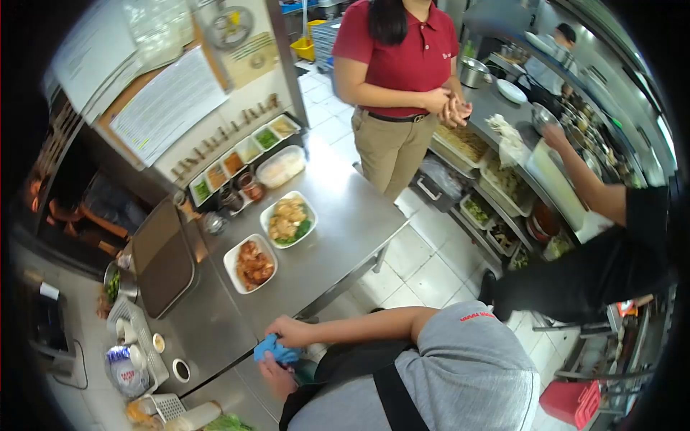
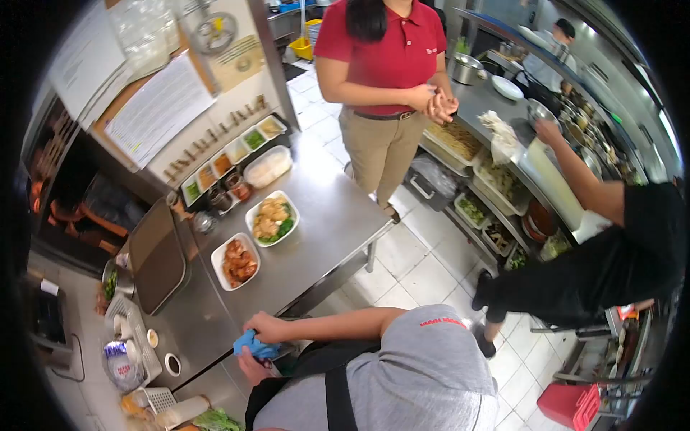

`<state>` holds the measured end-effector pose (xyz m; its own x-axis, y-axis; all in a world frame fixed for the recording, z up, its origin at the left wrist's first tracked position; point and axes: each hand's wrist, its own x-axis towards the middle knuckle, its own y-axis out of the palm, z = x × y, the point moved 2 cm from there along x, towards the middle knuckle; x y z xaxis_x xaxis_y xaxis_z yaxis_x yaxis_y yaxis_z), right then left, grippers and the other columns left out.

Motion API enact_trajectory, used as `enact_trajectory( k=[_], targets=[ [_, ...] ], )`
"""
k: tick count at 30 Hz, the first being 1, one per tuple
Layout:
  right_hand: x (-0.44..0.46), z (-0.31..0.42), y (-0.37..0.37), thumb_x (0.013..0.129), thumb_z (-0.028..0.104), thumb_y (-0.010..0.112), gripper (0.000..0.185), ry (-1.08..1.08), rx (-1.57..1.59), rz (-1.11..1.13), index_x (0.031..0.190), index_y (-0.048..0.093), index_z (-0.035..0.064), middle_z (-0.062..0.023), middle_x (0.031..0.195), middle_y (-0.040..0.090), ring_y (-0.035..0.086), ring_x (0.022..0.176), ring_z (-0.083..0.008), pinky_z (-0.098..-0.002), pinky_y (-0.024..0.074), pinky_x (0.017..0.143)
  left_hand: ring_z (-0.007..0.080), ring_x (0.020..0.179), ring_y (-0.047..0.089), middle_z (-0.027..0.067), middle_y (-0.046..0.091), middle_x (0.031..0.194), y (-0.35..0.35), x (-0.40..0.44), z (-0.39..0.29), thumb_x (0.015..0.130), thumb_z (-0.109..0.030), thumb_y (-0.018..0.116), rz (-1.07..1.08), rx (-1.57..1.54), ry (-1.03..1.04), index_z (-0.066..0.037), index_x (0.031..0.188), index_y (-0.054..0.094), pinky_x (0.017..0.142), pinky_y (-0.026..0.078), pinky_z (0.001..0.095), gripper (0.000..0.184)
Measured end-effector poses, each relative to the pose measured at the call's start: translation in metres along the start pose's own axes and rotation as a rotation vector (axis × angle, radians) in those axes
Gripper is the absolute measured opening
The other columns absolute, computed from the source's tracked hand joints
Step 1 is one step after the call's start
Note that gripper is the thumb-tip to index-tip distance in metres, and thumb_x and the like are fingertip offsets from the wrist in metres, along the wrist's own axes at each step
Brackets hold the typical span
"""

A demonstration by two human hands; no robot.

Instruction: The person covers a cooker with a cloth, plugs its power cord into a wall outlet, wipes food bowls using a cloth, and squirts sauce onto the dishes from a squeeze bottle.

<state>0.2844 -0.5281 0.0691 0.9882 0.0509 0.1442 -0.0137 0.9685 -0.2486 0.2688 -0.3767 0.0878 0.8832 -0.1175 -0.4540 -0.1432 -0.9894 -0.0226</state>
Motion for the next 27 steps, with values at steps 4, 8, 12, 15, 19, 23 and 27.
enact_trajectory(
  k=[4, 8, 12, 15, 19, 23, 27],
  targets=[
    [-0.042, -0.016, -0.047, 0.069, 0.008, 0.056, 0.02, 0.121, -0.011, -0.145, 0.087, 0.064, 0.0007, -0.0236, 0.084, 0.063, 0.062, 0.081, -0.0392, -0.0436, 0.0483, 0.073, 0.01, 0.056, 0.051, 0.0033, 0.055, 0.069, 0.052, -0.008, 0.015, 0.095, -0.033, 0.053, 0.252, 0.04, 0.135, -0.004, 0.1, 0.052, 0.048, 0.041, 0.0252, 0.03],
    [-0.078, -0.062, -0.056, 0.08, 0.017, 0.046, 0.026, 0.191, 0.037, -0.359, 0.084, 0.061, -0.0038, -0.0238, 0.078, 0.062, 0.062, 0.076, -0.0345, -0.0427, 0.0472, 0.073, 0.0081, 0.058, 0.044, 0.0009, 0.051, 0.067, 0.087, -0.012, 0.049, 0.094, -0.028, 0.056, 0.277, 0.063, 0.327, -0.003, 0.087, 0.053, 0.052, 0.039, 0.026, 0.027],
    [-0.088, -0.061, -0.075, 0.089, 0.019, 0.051, 0.027, 0.452, 0.42, -0.007, 0.1, 0.065, -0.0006, 0.0008, 0.084, 0.06, 0.054, 0.077, -0.0076, -0.0237, 0.0457, 0.071, 0.0061, 0.066, 0.044, -0.0017, 0.05, 0.071, 0.076, -0.04, 0.044, 0.093, -0.026, 0.057, 0.104, 0.14, 0.327, -0.003, 0.08, 0.054, 0.057, 0.035, 0.0232, 0.027],
    [-0.08, -0.037, -0.069, 0.088, 0.017, 0.065, 0.016, 0.426, 0.553, 0.164, 0.09, 0.067, 0.0014, 0.0, 0.082, 0.065, 0.057, 0.075, -0.0062, -0.0232, 0.0464, 0.064, 0.0062, 0.065, 0.044, -0.0033, 0.05, 0.071, 0.051, -0.035, 0.061, 0.094, -0.024, 0.056, -0.07, -0.184, 0.239, -0.006, 0.087, 0.054, 0.055, 0.035, 0.0243, 0.019],
    [-0.056, -0.022, -0.038, 0.081, 0.017, 0.075, 0.017, 0.455, 0.325, 0.377, 0.083, 0.069, 0.0015, -0.002, 0.073, 0.066, 0.059, 0.068, -0.0071, -0.0232, 0.0468, 0.059, 0.0148, 0.092, 0.059, 0.0033, 0.06, 0.098, 0.019, -0.045, 0.064, 0.098, -0.028, 0.048, -0.238, -0.699, 0.123, -0.008, 0.107, 0.054, 0.082, 0.048, 0.033, 0.023],
    [-0.023, 0.009, 0.017, 0.079, 0.021, 0.075, 0.021, 0.222, 0.246, 0.524, 0.086, 0.07, 0.0022, -0.0035, 0.072, 0.067, 0.061, 0.064, -0.0107, -0.024, 0.0479, 0.061, 0.0194, 0.094, 0.06, 0.0049, 0.062, 0.101, -0.042, -0.033, 0.07, 0.097, -0.039, 0.045, -0.327, -0.967, 0.116, -0.011, 0.106, 0.056, 0.084, 0.048, 0.0371, 0.032],
    [0.014, 0.013, 0.047, 0.079, 0.028, 0.073, 0.026, -0.037, 0.17, 0.683, 0.094, 0.072, 0.0067, -0.0049, 0.081, 0.071, 0.065, 0.071, -0.0125, -0.026, 0.05, 0.065, 0.0222, 0.091, 0.061, 0.0052, 0.064, 0.095, -0.082, -0.045, 0.034, 0.097, -0.042, 0.04, -0.322, -1.117, 0.235, -0.01, 0.105, 0.058, 0.084, 0.049, 0.0384, 0.037]
  ],
)
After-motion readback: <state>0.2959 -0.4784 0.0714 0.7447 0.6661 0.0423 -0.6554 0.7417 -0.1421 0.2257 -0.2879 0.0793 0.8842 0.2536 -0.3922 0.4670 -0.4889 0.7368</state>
